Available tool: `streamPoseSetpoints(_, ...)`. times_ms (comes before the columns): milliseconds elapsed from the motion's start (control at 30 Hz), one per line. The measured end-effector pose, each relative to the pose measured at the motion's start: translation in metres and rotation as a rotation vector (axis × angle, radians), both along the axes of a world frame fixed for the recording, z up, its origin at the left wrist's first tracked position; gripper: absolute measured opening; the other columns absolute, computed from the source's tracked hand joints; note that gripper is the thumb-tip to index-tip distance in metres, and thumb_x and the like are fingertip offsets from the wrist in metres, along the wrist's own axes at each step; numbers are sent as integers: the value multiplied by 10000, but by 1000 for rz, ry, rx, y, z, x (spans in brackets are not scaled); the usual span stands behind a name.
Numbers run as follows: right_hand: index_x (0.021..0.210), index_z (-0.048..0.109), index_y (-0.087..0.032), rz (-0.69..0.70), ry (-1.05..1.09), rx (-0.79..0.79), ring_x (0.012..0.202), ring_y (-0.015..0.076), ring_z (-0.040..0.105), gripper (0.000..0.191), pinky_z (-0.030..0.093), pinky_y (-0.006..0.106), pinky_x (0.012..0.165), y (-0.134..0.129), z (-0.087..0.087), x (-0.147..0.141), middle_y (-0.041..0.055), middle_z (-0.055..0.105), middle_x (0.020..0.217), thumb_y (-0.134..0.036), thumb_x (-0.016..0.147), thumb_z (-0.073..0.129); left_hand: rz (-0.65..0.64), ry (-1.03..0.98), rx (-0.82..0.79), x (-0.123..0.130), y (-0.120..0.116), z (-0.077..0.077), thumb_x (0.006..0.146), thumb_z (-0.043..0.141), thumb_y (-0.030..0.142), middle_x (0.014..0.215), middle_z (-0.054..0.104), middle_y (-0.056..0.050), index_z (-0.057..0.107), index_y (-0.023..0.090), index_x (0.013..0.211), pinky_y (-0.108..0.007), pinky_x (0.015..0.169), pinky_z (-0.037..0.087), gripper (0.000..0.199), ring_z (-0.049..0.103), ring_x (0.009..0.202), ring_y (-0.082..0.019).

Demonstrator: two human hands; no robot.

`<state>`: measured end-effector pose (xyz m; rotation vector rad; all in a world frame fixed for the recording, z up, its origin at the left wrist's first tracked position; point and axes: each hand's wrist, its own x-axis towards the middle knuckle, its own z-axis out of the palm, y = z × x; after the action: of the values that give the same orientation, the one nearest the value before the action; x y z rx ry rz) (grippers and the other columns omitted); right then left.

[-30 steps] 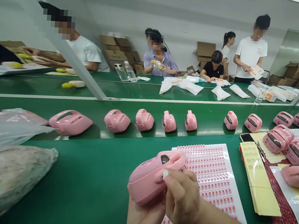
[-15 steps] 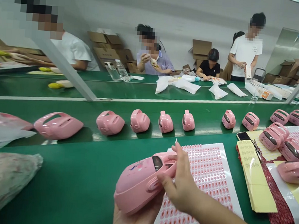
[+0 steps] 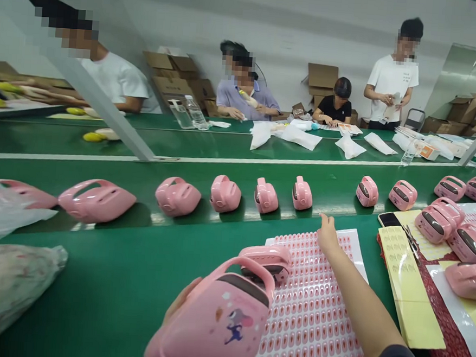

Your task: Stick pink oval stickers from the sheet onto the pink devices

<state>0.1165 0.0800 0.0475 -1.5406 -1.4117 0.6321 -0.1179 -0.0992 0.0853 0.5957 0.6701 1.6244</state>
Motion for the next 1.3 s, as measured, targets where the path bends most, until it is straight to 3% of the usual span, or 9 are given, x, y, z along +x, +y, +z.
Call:
streamPoseSetpoints(133,1105,491,-164,-19,43,71,660,127,530,430,477,363,775,-12,18,2,41,424,909,-34,699,430,151,313,91,23,5,20,220,875,173,1123,615,-92,578,146,1127,-247,836,486,954,570,1008,-280)
streamPoseSetpoints(233,1092,489,-176,-1,121,110,671,120,553,398,471,351,773,-24,40,4,26,430,911,-85,705,462,152,295,79,36,4,27,202,847,59,1086,623,-104,590,130,1099,-234,864,464,936,516,1103,-306)
streamPoseSetpoints(333,1046,486,-178,70,399,43,613,111,574,379,476,333,709,-43,66,0,-9,437,856,-140,673,547,134,202,56,45,1,27,189,849,49,1077,621,-122,571,132,1117,-257,857,476,973,404,1211,-352)
streamPoseSetpoints(433,1008,505,-192,275,692,-41,593,94,579,408,484,299,677,-75,94,-11,-27,477,835,-205,631,662,145,235,79,50,0,23,177,843,30,1118,588,-175,589,101,1086,-278,910,438,947,356,1239,-375)
streamPoseSetpoints(567,983,557,-208,611,854,-209,640,83,581,418,494,243,620,-116,120,-30,-11,531,886,-184,605,734,95,384,153,43,6,16,193,824,-7,1136,576,-177,632,109,1040,-335,975,381,876,375,1228,-371)
streamPoseSetpoints(733,963,559,-198,670,827,-280,567,52,567,404,486,211,588,-132,125,-38,-33,529,832,-121,601,721,-26,630,219,26,13,20,212,798,-60,1093,618,-141,669,176,999,-424,990,359,832,503,1122,-346)
streamPoseSetpoints(867,970,557,-199,642,757,-264,576,52,573,403,480,203,597,-133,126,-37,-39,519,812,-98,602,689,-38,642,173,25,13,30,211,802,-45,1059,631,-153,694,183,931,-472,986,344,763,525,1090,-364)
streamPoseSetpoints(1100,975,538,-211,578,776,-244,582,66,554,418,481,210,562,-139,125,-43,-38,483,804,-117,590,671,11,799,260,26,12,34,221,844,46,1050,643,-117,687,240,948,-453,942,404,768,564,1040,-350)
streamPoseSetpoints(1300,960,504,-218,566,751,-212,598,79,538,382,481,247,589,-142,120,-44,-39,436,788,-151,614,653,127,1175,724,24,14,26,543,804,284,1206,532,-147,414,260,1296,-403,838,498,849,536,1090,-309)
